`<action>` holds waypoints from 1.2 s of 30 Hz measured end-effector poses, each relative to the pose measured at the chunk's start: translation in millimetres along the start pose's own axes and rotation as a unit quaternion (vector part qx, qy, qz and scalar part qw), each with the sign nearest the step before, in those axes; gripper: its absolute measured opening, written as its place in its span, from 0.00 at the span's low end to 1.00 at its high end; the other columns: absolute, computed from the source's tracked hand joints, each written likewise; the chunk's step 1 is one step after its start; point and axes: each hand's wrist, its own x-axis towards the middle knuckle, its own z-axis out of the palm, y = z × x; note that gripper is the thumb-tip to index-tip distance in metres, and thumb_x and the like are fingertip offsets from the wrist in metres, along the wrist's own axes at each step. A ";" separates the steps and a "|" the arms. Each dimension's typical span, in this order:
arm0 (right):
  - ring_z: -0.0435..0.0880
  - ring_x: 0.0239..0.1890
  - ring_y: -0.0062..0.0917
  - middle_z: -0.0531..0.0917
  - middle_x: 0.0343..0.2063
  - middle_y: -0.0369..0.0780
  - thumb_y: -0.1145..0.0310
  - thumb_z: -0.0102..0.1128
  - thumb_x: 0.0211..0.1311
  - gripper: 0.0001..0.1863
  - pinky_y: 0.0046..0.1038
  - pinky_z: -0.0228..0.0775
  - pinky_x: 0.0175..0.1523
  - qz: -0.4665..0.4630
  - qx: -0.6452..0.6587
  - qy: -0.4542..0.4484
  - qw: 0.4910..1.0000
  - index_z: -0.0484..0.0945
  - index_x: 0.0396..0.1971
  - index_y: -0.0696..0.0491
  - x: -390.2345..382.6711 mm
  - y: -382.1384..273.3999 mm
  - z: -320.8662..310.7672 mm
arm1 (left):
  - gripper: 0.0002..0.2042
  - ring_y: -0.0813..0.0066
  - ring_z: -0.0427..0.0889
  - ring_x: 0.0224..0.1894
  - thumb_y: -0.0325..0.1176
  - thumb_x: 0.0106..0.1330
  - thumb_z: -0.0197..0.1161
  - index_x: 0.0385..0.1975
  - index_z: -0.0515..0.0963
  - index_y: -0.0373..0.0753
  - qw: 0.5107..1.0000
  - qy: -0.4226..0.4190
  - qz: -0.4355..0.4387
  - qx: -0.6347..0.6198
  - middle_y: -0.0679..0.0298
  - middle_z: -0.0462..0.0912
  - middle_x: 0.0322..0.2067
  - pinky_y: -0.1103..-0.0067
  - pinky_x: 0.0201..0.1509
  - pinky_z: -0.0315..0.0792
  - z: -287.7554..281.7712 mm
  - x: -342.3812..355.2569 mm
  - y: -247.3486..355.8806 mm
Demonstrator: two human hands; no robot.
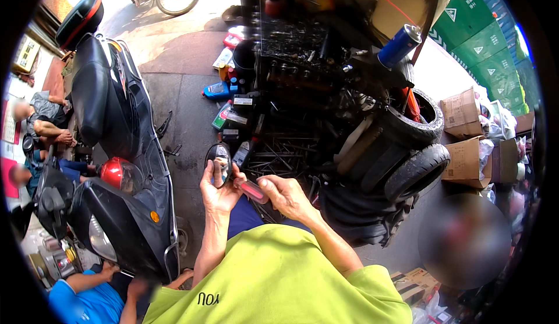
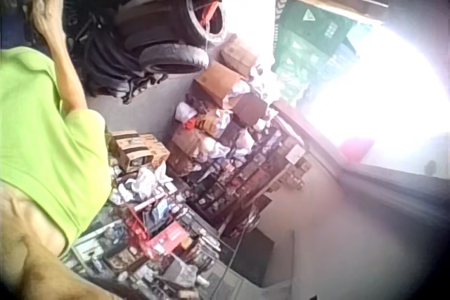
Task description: The person retrieves a motorcycle mirror and a screwdriver from a cluttered workbench, then walks to a red motorcycle parked outside. They use the screwdriver to remove the existing mirror from the handlebar and install the new mirror, tightening it into place.
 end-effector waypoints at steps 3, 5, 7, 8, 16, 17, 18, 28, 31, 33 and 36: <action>0.72 0.14 0.15 0.80 0.18 0.36 0.57 0.53 0.66 0.19 0.20 0.65 0.20 0.078 0.038 0.111 0.990 0.79 0.32 0.61 70.7 24.3 -0.6 | 0.08 0.69 0.79 0.37 0.42 0.59 0.64 0.29 0.82 0.47 0.997 0.060 0.044 -0.036 0.61 0.81 0.32 0.76 0.34 0.68 7.5 18.5 69.9; 0.75 0.12 0.16 0.80 0.17 0.37 0.59 0.54 0.65 0.18 0.20 0.64 0.16 0.107 0.024 0.194 0.975 0.79 0.29 0.61 132.9 56.4 -16.1 | 0.09 0.71 0.78 0.42 0.40 0.59 0.64 0.35 0.82 0.45 0.994 0.071 0.086 -0.020 0.68 0.82 0.35 0.77 0.36 0.68 6.8 14.1 110.0; 0.78 0.13 0.20 0.80 0.17 0.38 0.59 0.54 0.64 0.18 0.22 0.66 0.16 0.089 0.018 0.306 0.948 0.79 0.31 0.61 195.5 86.3 -32.3 | 0.08 0.71 0.79 0.40 0.40 0.58 0.66 0.37 0.82 0.51 0.989 0.093 0.115 -0.005 0.69 0.81 0.34 0.77 0.34 0.67 0.8 10.4 145.3; 0.79 0.13 0.22 0.81 0.18 0.40 0.59 0.54 0.63 0.18 0.24 0.67 0.17 0.088 -0.008 0.345 0.934 0.79 0.34 0.61 227.2 102.1 -41.0 | 0.08 0.71 0.79 0.40 0.40 0.58 0.66 0.36 0.82 0.50 0.988 0.104 0.115 -0.002 0.69 0.81 0.35 0.77 0.33 0.67 -1.2 6.3 159.9; 0.81 0.33 0.50 0.82 0.25 0.51 0.56 0.60 0.54 0.17 0.46 0.72 0.41 0.230 -0.235 0.570 0.753 0.79 0.35 0.55 345.5 120.9 -64.1 | 0.07 0.69 0.80 0.39 0.41 0.58 0.66 0.33 0.82 0.49 0.961 0.229 0.143 -0.053 0.64 0.82 0.35 0.78 0.31 0.67 -22.8 -16.2 200.8; 0.81 0.33 0.50 0.82 0.25 0.51 0.57 0.61 0.53 0.17 0.46 0.72 0.41 0.212 -0.246 0.569 0.756 0.79 0.34 0.56 346.6 124.5 -64.8 | 0.07 0.69 0.80 0.38 0.41 0.57 0.66 0.32 0.82 0.49 0.963 0.228 0.134 -0.052 0.64 0.82 0.34 0.78 0.31 0.67 -22.8 -12.2 200.4; 0.81 0.33 0.50 0.82 0.25 0.51 0.58 0.61 0.52 0.16 0.46 0.72 0.40 0.194 -0.256 0.568 0.758 0.79 0.33 0.56 345.9 131.4 -66.6 | 0.07 0.69 0.80 0.38 0.41 0.57 0.66 0.32 0.82 0.49 0.965 0.227 0.125 -0.051 0.64 0.82 0.34 0.78 0.31 0.67 -23.2 -7.4 199.8; 0.84 0.24 0.19 0.81 0.20 0.38 0.74 0.56 0.60 0.05 0.21 0.75 0.26 0.073 0.082 0.325 0.939 0.77 0.30 0.60 302.8 177.2 -87.4 | 0.06 0.70 0.79 0.40 0.39 0.60 0.63 0.34 0.81 0.48 0.983 0.158 0.075 -0.059 0.64 0.81 0.37 0.79 0.33 0.67 18.7 18.3 149.4; 0.84 0.24 0.21 0.81 0.20 0.38 0.72 0.55 0.61 0.07 0.21 0.76 0.27 0.054 0.038 0.307 0.949 0.77 0.30 0.61 294.9 185.2 -92.4 | 0.06 0.70 0.78 0.40 0.39 0.60 0.63 0.35 0.81 0.48 0.983 0.169 0.069 -0.038 0.64 0.81 0.37 0.79 0.33 0.66 26.5 26.0 136.4; 0.84 0.26 0.24 0.81 0.25 0.38 0.68 0.55 0.64 0.09 0.22 0.77 0.29 0.063 0.042 0.280 0.957 0.76 0.34 0.60 296.4 188.6 -95.4 | 0.06 0.70 0.78 0.40 0.39 0.60 0.63 0.34 0.81 0.48 0.983 0.176 0.054 -0.025 0.64 0.81 0.37 0.79 0.33 0.66 27.7 28.8 130.0; 0.83 0.24 0.22 0.81 0.25 0.39 0.64 0.54 0.65 0.12 0.22 0.75 0.29 0.020 0.027 0.288 0.957 0.75 0.32 0.60 303.5 186.6 -89.3 | 0.06 0.70 0.78 0.40 0.40 0.59 0.64 0.32 0.81 0.47 0.980 0.193 0.048 -0.001 0.64 0.81 0.37 0.78 0.33 0.66 28.2 30.2 120.7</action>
